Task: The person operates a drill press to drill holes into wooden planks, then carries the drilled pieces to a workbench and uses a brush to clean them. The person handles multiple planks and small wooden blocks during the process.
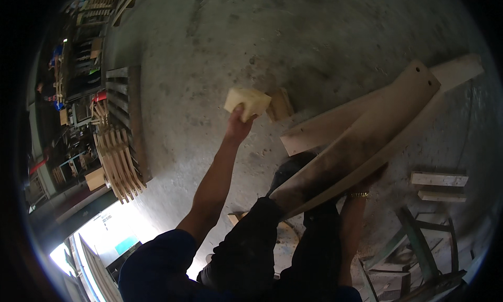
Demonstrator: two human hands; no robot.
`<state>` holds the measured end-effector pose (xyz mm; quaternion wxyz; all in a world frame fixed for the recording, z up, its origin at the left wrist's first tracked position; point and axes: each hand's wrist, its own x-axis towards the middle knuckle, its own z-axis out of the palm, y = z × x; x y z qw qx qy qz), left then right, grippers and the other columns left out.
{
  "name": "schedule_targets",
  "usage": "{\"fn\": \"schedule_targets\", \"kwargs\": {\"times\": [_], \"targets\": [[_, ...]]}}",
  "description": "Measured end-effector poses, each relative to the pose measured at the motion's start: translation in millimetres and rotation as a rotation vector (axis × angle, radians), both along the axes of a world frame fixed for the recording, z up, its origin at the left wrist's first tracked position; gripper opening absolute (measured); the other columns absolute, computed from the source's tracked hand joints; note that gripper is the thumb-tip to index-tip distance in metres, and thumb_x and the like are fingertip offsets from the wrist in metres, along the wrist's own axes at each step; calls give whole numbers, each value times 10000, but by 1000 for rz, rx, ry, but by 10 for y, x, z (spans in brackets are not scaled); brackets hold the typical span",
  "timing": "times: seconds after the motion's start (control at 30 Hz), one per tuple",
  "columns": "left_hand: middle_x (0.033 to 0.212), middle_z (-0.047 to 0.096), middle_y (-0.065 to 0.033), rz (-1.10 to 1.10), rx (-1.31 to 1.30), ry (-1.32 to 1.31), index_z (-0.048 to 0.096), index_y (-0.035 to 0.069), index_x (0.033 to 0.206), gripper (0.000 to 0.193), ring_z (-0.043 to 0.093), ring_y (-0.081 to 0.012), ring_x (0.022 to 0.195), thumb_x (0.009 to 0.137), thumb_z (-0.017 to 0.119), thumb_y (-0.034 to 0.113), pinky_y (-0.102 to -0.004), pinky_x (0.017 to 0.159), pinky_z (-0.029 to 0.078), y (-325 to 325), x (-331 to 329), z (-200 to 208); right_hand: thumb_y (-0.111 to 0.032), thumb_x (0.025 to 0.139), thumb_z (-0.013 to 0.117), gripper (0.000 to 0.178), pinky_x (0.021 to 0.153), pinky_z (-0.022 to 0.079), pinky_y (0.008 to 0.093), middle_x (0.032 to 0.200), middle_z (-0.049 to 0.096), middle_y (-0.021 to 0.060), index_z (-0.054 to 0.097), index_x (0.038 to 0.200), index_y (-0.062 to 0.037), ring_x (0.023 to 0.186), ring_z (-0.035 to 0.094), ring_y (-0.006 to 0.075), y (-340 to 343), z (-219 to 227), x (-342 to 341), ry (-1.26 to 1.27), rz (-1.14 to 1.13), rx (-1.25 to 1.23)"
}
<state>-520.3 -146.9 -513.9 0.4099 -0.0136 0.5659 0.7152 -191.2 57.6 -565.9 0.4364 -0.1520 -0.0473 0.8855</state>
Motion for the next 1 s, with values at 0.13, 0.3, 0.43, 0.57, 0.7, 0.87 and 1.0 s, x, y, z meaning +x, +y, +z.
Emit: {"fn": "schedule_targets", "kwargs": {"times": [0.13,0.3,0.43,0.57,0.7,0.87,1.0], "targets": [[1220,490,-68,19,-76,-13,395,68,1278,579,490,-233,1106,809,610,330,-393,895,413,115,60,-218,-423,931,380,574,1054,282,405,1379,374,126,322,1356,-42,1254,370,242,2,28,-67,204,68,14],[1203,506,-68,-63,-46,-157,384,66,1290,576,497,-219,1104,811,610,291,-377,906,413,162,114,-241,-427,914,416,561,1000,358,403,1316,452,122,379,1327,-48,1176,454,263,-58,-31,-75,-630,-61,116],[1208,498,-71,-322,-107,-23,351,56,1321,658,475,-213,1132,787,633,316,-355,933,396,501,224,-146,-405,903,449,512,954,411,397,1237,530,115,461,1272,-50,1112,513,273,28,17,-81,-99,22,-107],[1215,484,-74,-586,-106,61,316,43,1347,757,455,-212,1142,748,673,339,-344,960,367,908,401,55,-395,900,450,486,887,468,410,1190,564,116,492,1245,-55,1061,555,274,-2,177,-240,22,59,-168],[1234,471,-75,-772,-78,68,309,42,1356,780,444,-215,1151,771,635,443,-348,965,349,1135,524,78,-397,899,453,475,823,505,426,1161,581,120,511,1222,-53,992,592,286,19,112,-200,169,79,-238],[1173,521,-82,-743,-366,-17,440,42,1270,600,459,-185,1097,904,383,514,-326,894,375,1169,342,17,-419,892,467,491,865,477,399,1161,580,130,528,1204,-44,1031,568,275,10,64,-187,108,72,-244],[1110,558,-89,-973,-655,176,486,34,1238,515,517,-166,967,952,332,435,-287,824,407,1296,435,-142,-416,883,482,492,845,493,384,1140,592,134,540,1185,-32,1003,589,270,19,103,-219,-23,81,-207]]}}
